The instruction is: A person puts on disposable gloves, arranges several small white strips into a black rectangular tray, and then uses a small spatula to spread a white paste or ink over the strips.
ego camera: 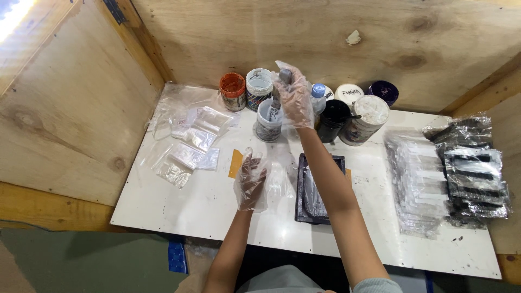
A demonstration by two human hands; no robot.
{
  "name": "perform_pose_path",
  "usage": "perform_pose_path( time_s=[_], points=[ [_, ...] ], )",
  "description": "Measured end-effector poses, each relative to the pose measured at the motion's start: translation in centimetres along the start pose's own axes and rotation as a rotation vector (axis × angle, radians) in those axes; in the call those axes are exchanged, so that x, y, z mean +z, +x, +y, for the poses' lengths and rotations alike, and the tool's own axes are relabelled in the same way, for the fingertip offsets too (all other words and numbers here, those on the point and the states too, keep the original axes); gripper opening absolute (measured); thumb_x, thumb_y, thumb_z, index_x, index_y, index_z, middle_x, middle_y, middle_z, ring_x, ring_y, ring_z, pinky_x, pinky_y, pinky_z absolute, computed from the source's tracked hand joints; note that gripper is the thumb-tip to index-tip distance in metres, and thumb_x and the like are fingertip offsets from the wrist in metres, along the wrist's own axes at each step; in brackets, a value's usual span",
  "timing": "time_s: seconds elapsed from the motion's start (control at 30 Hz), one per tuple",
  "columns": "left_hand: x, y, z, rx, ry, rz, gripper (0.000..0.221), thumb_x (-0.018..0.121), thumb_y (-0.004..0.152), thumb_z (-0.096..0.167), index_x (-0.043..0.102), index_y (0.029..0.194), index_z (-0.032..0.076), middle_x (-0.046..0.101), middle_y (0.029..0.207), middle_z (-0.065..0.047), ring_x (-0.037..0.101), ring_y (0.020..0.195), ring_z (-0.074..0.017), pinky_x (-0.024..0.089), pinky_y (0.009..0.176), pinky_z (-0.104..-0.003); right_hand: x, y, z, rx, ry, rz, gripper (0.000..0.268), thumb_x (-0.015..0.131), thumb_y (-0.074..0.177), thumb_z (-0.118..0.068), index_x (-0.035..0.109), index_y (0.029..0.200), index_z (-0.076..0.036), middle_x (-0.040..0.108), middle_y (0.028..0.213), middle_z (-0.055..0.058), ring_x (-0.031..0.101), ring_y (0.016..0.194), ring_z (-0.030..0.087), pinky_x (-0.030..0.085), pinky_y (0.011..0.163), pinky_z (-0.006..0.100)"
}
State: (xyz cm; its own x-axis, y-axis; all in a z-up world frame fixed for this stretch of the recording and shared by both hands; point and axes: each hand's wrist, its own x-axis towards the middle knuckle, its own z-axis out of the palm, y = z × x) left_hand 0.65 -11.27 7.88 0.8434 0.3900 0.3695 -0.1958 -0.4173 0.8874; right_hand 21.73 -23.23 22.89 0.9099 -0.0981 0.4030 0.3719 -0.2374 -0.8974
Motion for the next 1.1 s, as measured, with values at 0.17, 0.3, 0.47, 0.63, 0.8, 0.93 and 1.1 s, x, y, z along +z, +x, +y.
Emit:
perform_pose_path(
  time_s=[0.17, 0.3, 0.47, 0.63, 0.8, 0.93, 1.1],
  points=[
    [0.3, -0.2, -0.9, -0.018, -0.105, 0.009, 0.075, 0.083, 0.077, 0.007, 0.054, 0.146, 0.009, 0.074, 0.114, -0.009, 0.071, 0.098, -0.0259, 0.061, 0.080, -0.036, -0.4, -3.1, 0.1, -0.187, -0.059, -0.004, 0.024, 0.079, 0.092, -0.020, 0.070, 0.114, -0.015, 0.076, 0.099, 0.014, 0.075, 0.094, 0.027, 0.056, 0.091, 0.042],
    [0.7, -0.2, -2.6, -0.010, -0.087, -0.034, 0.073, 0.085, 0.077, 0.012, 0.057, 0.144, 0.011, 0.075, 0.112, -0.008, 0.072, 0.096, -0.0266, 0.062, 0.079, -0.037, -2.1, -4.4, -3.0, -0.250, -0.072, 0.046, 0.023, 0.079, 0.096, -0.020, 0.068, 0.113, -0.011, 0.076, 0.098, 0.015, 0.076, 0.089, 0.028, 0.059, 0.086, 0.040],
    [1.4, -0.4, -3.4, -0.022, -0.108, -0.018, 0.073, 0.085, 0.076, 0.008, 0.058, 0.144, 0.015, 0.075, 0.111, -0.009, 0.073, 0.095, -0.0274, 0.062, 0.078, -0.038, -5.2, -5.5, -5.3, -0.224, 0.083, 0.187, 0.034, 0.086, 0.089, -0.009, 0.065, 0.115, -0.012, 0.074, 0.099, 0.009, 0.070, 0.092, 0.016, 0.059, 0.084, 0.033],
    [1.1, -0.5, -2.4, -0.100, -0.119, -0.035, 0.075, 0.084, 0.076, 0.006, 0.057, 0.145, 0.015, 0.075, 0.112, -0.008, 0.072, 0.098, -0.0245, 0.062, 0.080, -0.037, -7.8, -7.0, -8.3, -0.077, 0.115, 0.360, 0.037, 0.084, 0.092, -0.017, 0.059, 0.119, -0.017, 0.070, 0.106, 0.004, 0.067, 0.095, 0.014, 0.061, 0.085, 0.033],
    [1.3, -0.5, -3.0, -0.118, -0.120, -0.032, 0.075, 0.085, 0.076, 0.004, 0.057, 0.145, 0.017, 0.075, 0.112, -0.007, 0.072, 0.097, -0.0225, 0.062, 0.080, -0.035, -10.0, -6.4, -6.8, 0.076, 0.211, 0.566, 0.032, 0.081, 0.091, -0.022, 0.059, 0.114, -0.023, 0.074, 0.103, 0.001, 0.073, 0.091, 0.011, 0.064, 0.075, 0.026],
    [1.0, -0.3, -2.3, -0.088, -0.108, -0.053, 0.072, 0.084, 0.078, 0.006, 0.058, 0.144, 0.013, 0.075, 0.111, -0.011, 0.073, 0.097, -0.0269, 0.063, 0.078, -0.038, -11.6, -6.3, -4.5, 0.023, 0.402, 0.719, 0.036, 0.078, 0.087, -0.006, 0.057, 0.114, -0.016, 0.071, 0.108, 0.010, 0.072, 0.094, 0.021, 0.068, 0.081, 0.037],
    [1.2, -0.3, -3.4, -0.132, -0.268, -0.073, 0.075, 0.080, 0.076, -0.005, 0.055, 0.146, 0.008, 0.073, 0.112, -0.014, 0.071, 0.094, -0.0232, 0.064, 0.077, -0.033, -12.9, -6.9, -3.0, 0.256, 0.341, 0.861, 0.034, 0.083, 0.080, -0.018, 0.057, 0.103, -0.020, 0.075, 0.090, 0.005, 0.072, 0.090, 0.021, 0.069, 0.078, 0.052]
  ],
)
